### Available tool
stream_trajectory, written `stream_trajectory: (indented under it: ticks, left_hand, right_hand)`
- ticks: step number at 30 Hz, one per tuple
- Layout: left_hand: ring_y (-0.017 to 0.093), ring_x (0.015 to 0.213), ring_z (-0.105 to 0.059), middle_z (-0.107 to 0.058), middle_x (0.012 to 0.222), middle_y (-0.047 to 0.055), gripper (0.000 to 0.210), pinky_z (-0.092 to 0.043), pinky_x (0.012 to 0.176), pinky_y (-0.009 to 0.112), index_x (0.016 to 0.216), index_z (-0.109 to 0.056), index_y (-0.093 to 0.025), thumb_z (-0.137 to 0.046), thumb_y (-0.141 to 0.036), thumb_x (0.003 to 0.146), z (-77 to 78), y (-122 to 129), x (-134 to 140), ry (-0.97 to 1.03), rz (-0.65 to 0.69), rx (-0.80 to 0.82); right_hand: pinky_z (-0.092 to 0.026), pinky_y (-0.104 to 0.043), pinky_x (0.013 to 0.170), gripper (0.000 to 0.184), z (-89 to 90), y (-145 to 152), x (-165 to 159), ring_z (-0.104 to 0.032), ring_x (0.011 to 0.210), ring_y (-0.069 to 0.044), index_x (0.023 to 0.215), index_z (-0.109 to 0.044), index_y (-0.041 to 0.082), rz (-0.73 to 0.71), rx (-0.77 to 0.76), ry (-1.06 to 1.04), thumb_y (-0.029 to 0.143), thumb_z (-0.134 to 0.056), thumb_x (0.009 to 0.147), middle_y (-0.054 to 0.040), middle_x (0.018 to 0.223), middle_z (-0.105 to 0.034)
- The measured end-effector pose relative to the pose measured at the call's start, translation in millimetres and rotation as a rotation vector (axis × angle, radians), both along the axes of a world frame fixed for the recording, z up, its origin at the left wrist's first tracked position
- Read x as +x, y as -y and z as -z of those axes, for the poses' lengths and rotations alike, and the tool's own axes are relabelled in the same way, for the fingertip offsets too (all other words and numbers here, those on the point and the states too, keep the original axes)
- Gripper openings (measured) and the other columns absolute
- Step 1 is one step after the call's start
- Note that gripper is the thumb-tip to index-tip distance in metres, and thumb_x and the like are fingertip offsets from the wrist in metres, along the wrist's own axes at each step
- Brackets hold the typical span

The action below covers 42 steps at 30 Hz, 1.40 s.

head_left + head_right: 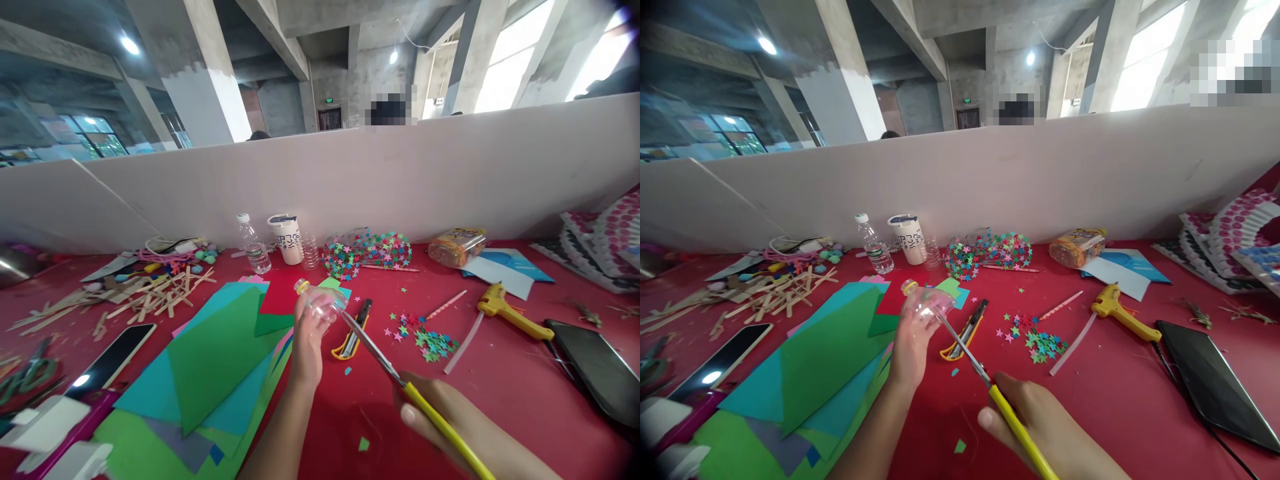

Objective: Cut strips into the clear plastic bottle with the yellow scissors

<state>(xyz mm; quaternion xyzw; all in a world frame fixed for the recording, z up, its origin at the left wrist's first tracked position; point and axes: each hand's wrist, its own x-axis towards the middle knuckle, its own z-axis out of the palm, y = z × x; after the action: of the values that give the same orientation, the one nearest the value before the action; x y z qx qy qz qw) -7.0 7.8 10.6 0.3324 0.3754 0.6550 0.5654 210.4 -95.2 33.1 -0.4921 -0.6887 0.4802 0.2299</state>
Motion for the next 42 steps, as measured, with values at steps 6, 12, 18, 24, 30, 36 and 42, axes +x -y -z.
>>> stream_trajectory:
  ticks: [6,12,18,24,30,36,42]
  left_hand:
    - [0.032,0.132,-0.053,-0.058,0.140,0.014,0.060,-0.044,0.104,0.048,0.142,-0.045,-0.025,-0.053,-0.053,0.089,-5.0,2.9,3.5,0.084,0.037,-0.015]
    - [0.032,0.131,-0.054,-0.063,0.135,0.015,0.059,-0.043,0.105,0.049,0.142,-0.046,-0.024,-0.055,-0.051,0.090,-0.3,5.1,8.6,0.041,0.127,-0.046]
    - [0.031,0.133,-0.053,-0.061,0.138,0.014,0.060,-0.045,0.104,0.047,0.143,-0.046,-0.025,-0.055,-0.053,0.090,1.8,5.4,10.9,0.033,0.172,-0.083]
    - [0.032,0.134,-0.052,-0.058,0.142,0.014,0.063,-0.043,0.107,0.047,0.143,-0.047,-0.025,-0.056,-0.056,0.089,1.9,6.8,11.2,-0.041,0.174,-0.084]
    - [0.033,0.138,-0.049,-0.052,0.149,0.013,0.066,-0.042,0.109,0.047,0.148,-0.040,-0.028,-0.057,-0.053,0.089,6.8,7.3,10.9,-0.055,0.164,-0.085]
    - [0.031,0.135,-0.052,-0.056,0.146,0.013,0.065,-0.041,0.110,0.047,0.149,-0.039,-0.028,-0.056,-0.052,0.091,5.4,8.2,10.9,-0.062,0.160,-0.075]
    - [0.032,0.135,-0.051,-0.059,0.141,0.014,0.065,-0.040,0.110,0.048,0.146,-0.043,-0.028,-0.057,-0.055,0.089,5.9,8.0,10.1,-0.056,0.153,-0.066]
  right_hand:
    - [-0.028,-0.027,0.056,0.058,-1.3,-4.2,0.6,-0.033,0.063,-0.015,0.076,-0.039,0.024,-0.034,-0.021,0.114,0.080,-0.035,0.091,0.0058,0.071,-0.038]
    - [-0.027,-0.026,0.056,0.055,3.8,-3.2,-0.4,-0.031,0.065,-0.015,0.078,-0.039,0.024,-0.040,-0.019,0.066,0.077,-0.034,0.093,0.0067,0.073,-0.035]
    - [-0.029,-0.025,0.054,0.051,1.0,-4.3,-2.7,-0.034,0.062,-0.014,0.074,-0.040,0.024,-0.001,-0.036,0.062,0.073,-0.045,0.092,0.0070,0.069,-0.037]
    - [-0.033,-0.023,0.047,0.052,-6.0,-3.2,-6.4,-0.039,0.056,-0.014,0.069,-0.036,0.026,0.060,-0.080,0.074,0.072,-0.045,0.091,0.0066,0.064,-0.037]
    - [-0.036,-0.022,0.047,0.051,-3.9,-4.8,-7.1,-0.043,0.054,-0.013,0.069,-0.038,0.026,0.050,-0.099,0.074,0.071,-0.047,0.091,0.0064,0.063,-0.041]
    - [-0.036,-0.021,0.046,0.049,-0.6,-4.6,-5.5,-0.044,0.054,-0.013,0.070,-0.038,0.026,0.035,-0.116,0.067,0.069,-0.049,0.092,0.0066,0.062,-0.041]
    - [-0.037,-0.021,0.047,0.052,0.7,-4.0,-4.7,-0.043,0.054,-0.013,0.071,-0.038,0.026,0.047,-0.110,0.051,0.072,-0.048,0.092,0.0068,0.062,-0.039]
